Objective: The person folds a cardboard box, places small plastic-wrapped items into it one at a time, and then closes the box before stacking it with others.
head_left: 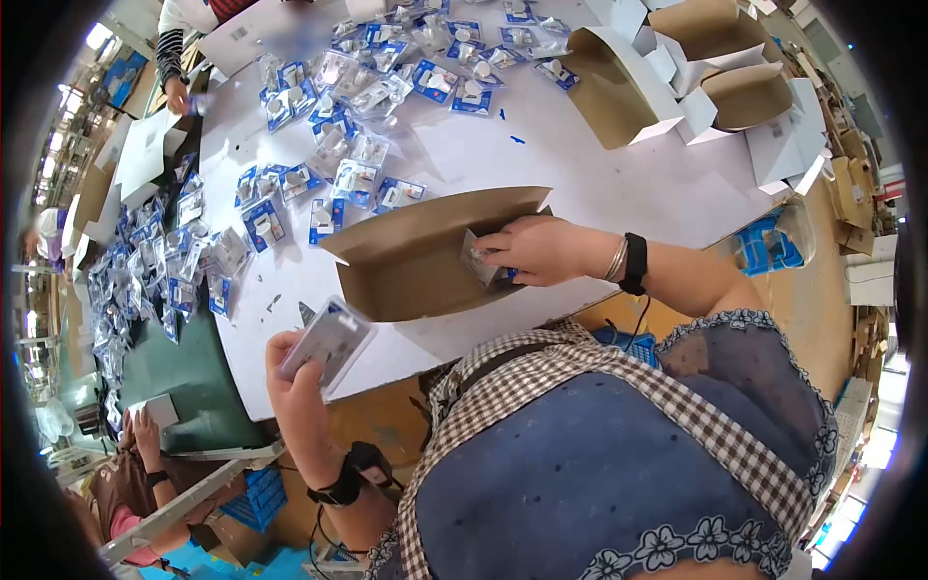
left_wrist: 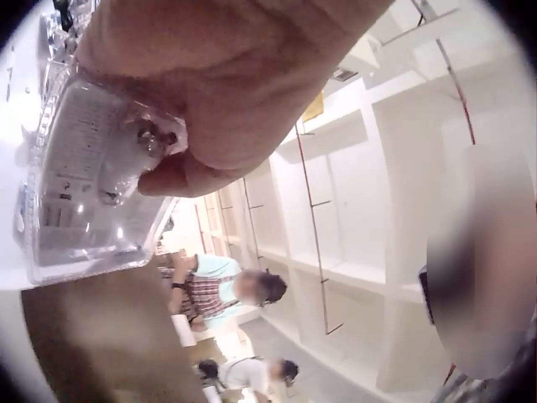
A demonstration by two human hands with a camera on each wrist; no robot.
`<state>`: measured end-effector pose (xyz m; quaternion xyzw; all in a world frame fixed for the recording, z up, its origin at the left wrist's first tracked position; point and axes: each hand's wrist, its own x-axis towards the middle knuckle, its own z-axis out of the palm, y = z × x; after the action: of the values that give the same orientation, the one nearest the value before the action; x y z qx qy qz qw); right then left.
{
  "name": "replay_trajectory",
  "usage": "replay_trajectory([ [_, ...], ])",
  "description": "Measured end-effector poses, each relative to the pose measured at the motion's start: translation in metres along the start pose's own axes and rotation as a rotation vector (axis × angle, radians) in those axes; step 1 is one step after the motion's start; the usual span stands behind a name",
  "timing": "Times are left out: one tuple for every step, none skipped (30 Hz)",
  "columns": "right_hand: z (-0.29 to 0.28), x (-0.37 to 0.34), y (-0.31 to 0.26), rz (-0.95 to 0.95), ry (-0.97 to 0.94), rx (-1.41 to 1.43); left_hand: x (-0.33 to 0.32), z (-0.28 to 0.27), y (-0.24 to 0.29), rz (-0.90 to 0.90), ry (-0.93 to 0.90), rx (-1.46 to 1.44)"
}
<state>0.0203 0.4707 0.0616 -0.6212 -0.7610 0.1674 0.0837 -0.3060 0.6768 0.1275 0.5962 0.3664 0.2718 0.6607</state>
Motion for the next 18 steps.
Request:
replay_trajectory([
  [0.002, 0.0, 0.0, -0.006, -0.001, 0.006, -0.001, 0.011, 0.0, -0.004, 0.006, 0.004],
  [0.002, 0.002, 0.0, 0.004, 0.009, 0.011, 0.001, 0.03, 0.0, -0.032, -0.028, 0.031],
  [0.001, 0.003, 0.0, 0.011, 0.017, 0.015, 0.005, 0.046, 0.0, -0.059, -0.058, 0.056],
  [-0.001, 0.004, -0.001, 0.0, 0.013, 0.018, 0.013, 0.055, -0.015, -0.075, -0.064, 0.045],
  [-0.003, 0.005, -0.003, 0.018, 0.008, 0.015, 0.022, 0.062, -0.034, -0.091, -0.071, 0.035],
  [-0.002, 0.006, -0.005, 0.04, 0.004, 0.016, 0.027, 0.072, -0.041, -0.097, -0.064, 0.04],
  [0.0, 0.006, -0.005, 0.038, 0.004, 0.023, 0.031, 0.084, -0.046, -0.175, -0.062, -0.066],
  [0.003, 0.006, -0.004, 0.03, -0.004, 0.023, 0.035, 0.091, -0.05, -0.248, -0.063, -0.175],
  [0.004, 0.006, -0.002, 0.023, -0.012, 0.024, 0.038, 0.095, -0.054, -0.25, -0.066, -0.173],
  [0.004, 0.005, -0.004, 0.026, -0.013, 0.027, 0.041, 0.097, -0.056, -0.276, -0.074, -0.16],
  [0.003, 0.005, -0.006, 0.029, 0.001, 0.008, 0.044, 0.1, -0.06, -0.301, -0.082, -0.148],
  [0.003, 0.004, -0.007, 0.031, 0.015, -0.013, 0.05, 0.1, -0.067, -0.301, -0.083, -0.147],
  [0.004, 0.003, -0.008, 0.031, 0.016, -0.013, 0.056, 0.1, -0.077, -0.296, -0.058, 0.001],
  [0.007, 0.003, -0.008, 0.023, 0.029, -0.033, 0.063, 0.1, -0.089, -0.288, -0.033, 0.15],
  [0.008, 0.003, -0.008, 0.016, 0.045, -0.052, 0.07, 0.102, -0.104, -0.286, -0.035, 0.153],
  [0.007, 0.002, -0.008, 0.018, 0.047, -0.053, 0.078, 0.105, -0.12, -0.102, -0.028, 0.411],
  [0.006, 0.002, -0.008, 0.009, 0.031, -0.07, 0.079, 0.113, -0.114, 0.086, -0.021, 0.665],
  [0.005, 0.002, -0.007, 0.002, 0.016, -0.09, 0.079, 0.12, -0.108, 0.09, -0.023, 0.665],
])
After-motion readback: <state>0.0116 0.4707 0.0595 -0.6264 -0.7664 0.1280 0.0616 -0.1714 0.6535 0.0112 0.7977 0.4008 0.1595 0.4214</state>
